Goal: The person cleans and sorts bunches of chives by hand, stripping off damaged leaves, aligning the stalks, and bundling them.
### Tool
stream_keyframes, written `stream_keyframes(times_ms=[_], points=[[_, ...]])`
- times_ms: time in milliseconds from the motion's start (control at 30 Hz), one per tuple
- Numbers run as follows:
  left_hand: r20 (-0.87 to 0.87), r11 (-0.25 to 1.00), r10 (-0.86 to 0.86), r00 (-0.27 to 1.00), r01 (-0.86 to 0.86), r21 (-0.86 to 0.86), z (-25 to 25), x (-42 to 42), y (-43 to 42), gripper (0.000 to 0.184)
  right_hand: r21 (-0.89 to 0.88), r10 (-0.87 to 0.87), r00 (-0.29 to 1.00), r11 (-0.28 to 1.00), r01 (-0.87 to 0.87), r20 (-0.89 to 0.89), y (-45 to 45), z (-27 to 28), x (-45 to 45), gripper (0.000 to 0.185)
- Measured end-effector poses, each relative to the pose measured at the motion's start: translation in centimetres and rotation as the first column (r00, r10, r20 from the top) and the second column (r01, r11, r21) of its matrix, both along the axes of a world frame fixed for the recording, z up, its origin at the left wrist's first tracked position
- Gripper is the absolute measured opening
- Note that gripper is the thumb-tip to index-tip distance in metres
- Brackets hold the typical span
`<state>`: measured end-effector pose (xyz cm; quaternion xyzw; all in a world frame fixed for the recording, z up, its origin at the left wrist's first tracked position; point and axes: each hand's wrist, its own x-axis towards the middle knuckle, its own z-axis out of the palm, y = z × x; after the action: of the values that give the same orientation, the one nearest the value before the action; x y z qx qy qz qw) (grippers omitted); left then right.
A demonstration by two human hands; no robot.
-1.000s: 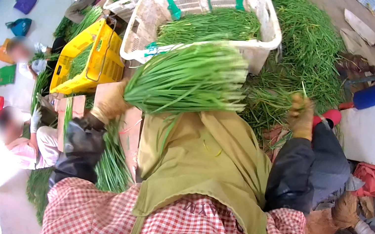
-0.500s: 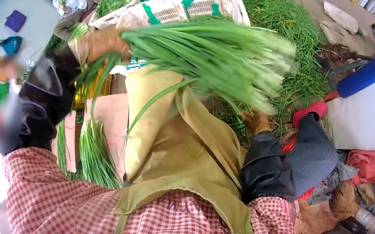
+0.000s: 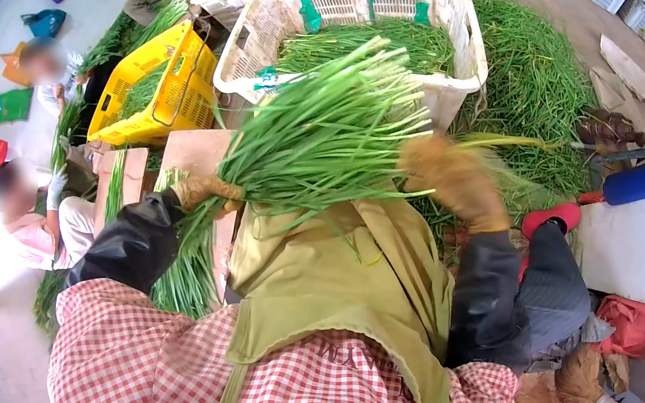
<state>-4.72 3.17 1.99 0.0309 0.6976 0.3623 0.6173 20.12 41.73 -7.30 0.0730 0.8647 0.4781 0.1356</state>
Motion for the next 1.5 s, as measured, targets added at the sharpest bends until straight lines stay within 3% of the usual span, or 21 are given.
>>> stream_keyframes(times_ms=[33,67,100,200,333,400,467,533,667,700,767,800,833,900,1033,1100,1200,1233,1333,1433,1500], points=[[0.024,0.999,-0.006,1.000,0.006,0.033,-0.9,-0.4,-0.3,0.027,-0.594,0.081,0.994,0.797,-0.112,-0.078,-1.0,-2.8,-0.6,0.044],[0.025,0.999,-0.009,1.000,0.008,0.041,-0.8,-0.4,-0.2,0.027,-0.812,-0.373,0.915,0.480,0.331,0.152,-1.7,-5.4,0.4,0.053],[-0.002,0.999,-0.029,1.000,0.029,0.023,-0.6,-0.3,-0.2,0.027,-0.810,-0.629,0.614,-0.043,0.585,0.477,-2.0,-9.0,1.1,0.063],[-0.030,0.998,-0.055,0.998,0.055,0.023,-1.4,-0.5,-1.1,0.027,-0.918,-0.572,0.740,-0.364,0.157,0.353,5.2,-21.4,3.2,0.058],[-0.028,0.998,0.030,0.999,-0.029,0.051,-0.5,0.4,-0.1,0.019,-0.981,-0.885,0.466,-0.094,-0.172,0.003,3.3,-0.8,0.5,0.052],[-0.060,0.992,0.079,0.995,-0.073,0.108,0.7,1.4,0.8,0.019,-0.777,-0.905,0.425,-0.249,-0.578,-0.025,1.1,3.9,-0.9,0.053],[-0.040,0.996,0.070,0.997,-0.067,0.065,-1.0,0.4,0.0,0.019,-0.732,-0.847,0.515,-0.266,-0.627,-0.134,-2.9,6.9,-2.9,0.052],[-0.018,0.998,0.064,0.998,-0.063,0.020,-1.6,-0.2,-0.4,0.020,-0.891,-0.640,0.725,-0.135,-0.434,-0.256,-5.4,6.3,-5.5,0.044],[-0.021,0.997,-0.051,0.998,0.052,0.059,-2.7,-1.4,-2.0,0.026,-0.400,-0.811,0.512,-0.386,-0.832,-0.284,-2.0,-0.4,-7.2,0.023],[0.002,0.994,-0.056,0.998,0.055,0.091,-3.2,-1.4,-2.7,0.031,-0.412,-0.847,0.524,-0.510,-0.755,0.088,-0.2,0.5,-5.8,0.020],[-0.020,0.996,-0.063,0.998,0.064,0.054,-2.8,-1.5,-2.8,0.034,-0.650,-0.961,0.260,-0.255,-0.716,0.091,4.3,-1.6,-3.2,0.029],[-0.006,0.995,-0.069,0.998,0.069,0.071,-3.1,-1.6,-2.9,0.034,-0.949,-0.894,0.350,0.203,-0.242,-0.281,8.3,-4.9,-1.6,0.030],[0.004,0.993,-0.075,0.997,0.075,0.091,-3.3,-1.9,-2.9,0.034,-0.974,-0.924,0.319,0.225,0.017,-0.208,7.2,-0.4,-0.8,0.033],[0.030,0.993,-0.075,0.997,0.072,0.093,-3.6,-2.1,-2.8,0.031,-0.849,-0.781,0.358,0.395,-0.350,-0.511,5.9,2.7,-1.2,0.037],[-0.038,0.996,-0.085,0.996,0.086,0.035,-2.5,-1.6,-1.2,0.027,-0.771,-0.586,0.531,0.292,-0.565,-0.611,-3.4,9.6,-6.8,0.035],[0.030,0.992,-0.084,0.996,0.081,0.100,-2.1,-1.7,-0.8,0.028,-0.750,-0.437,0.619,0.489,-0.445,-0.652,-5.7,9.3,-9.5,0.029],[-0.019,0.992,-0.106,0.994,0.107,0.071,-2.9,-2.2,-2.1,0.030,-0.740,-0.583,0.455,0.526,-0.420,-0.673,-2.1,4.6,-13.3,0.019],[-0.035,0.994,-0.088,0.996,0.090,0.067,-2.6,-1.7,-2.0,0.031,-0.682,-0.514,0.486,0.678,-0.275,-0.707,0.5,2.7,-13.3,0.020],[0.110,0.990,-0.001,0.994,-0.014,0.138,-3.9,-2.2,-3.5,0.027,-0.823,-0.682,0.523,0.564,-0.070,-0.511,6.2,0.9,-7.9,0.025],[0.104,0.995,0.000,0.995,-0.010,0.096,-4.6,-2.4,-3.5,0.030,-0.962,-0.819,0.571,-0.195,-0.192,0.052,6.5,4.6,-6.1,0.055],[0.267,0.975,0.081,0.960,-0.133,0.181,-6.0,-2.6,-3.7,0.033,-0.750,-0.589,0.806,-0.560,-0.350,0.063,3.9,3.9,-7.1,0.050]])
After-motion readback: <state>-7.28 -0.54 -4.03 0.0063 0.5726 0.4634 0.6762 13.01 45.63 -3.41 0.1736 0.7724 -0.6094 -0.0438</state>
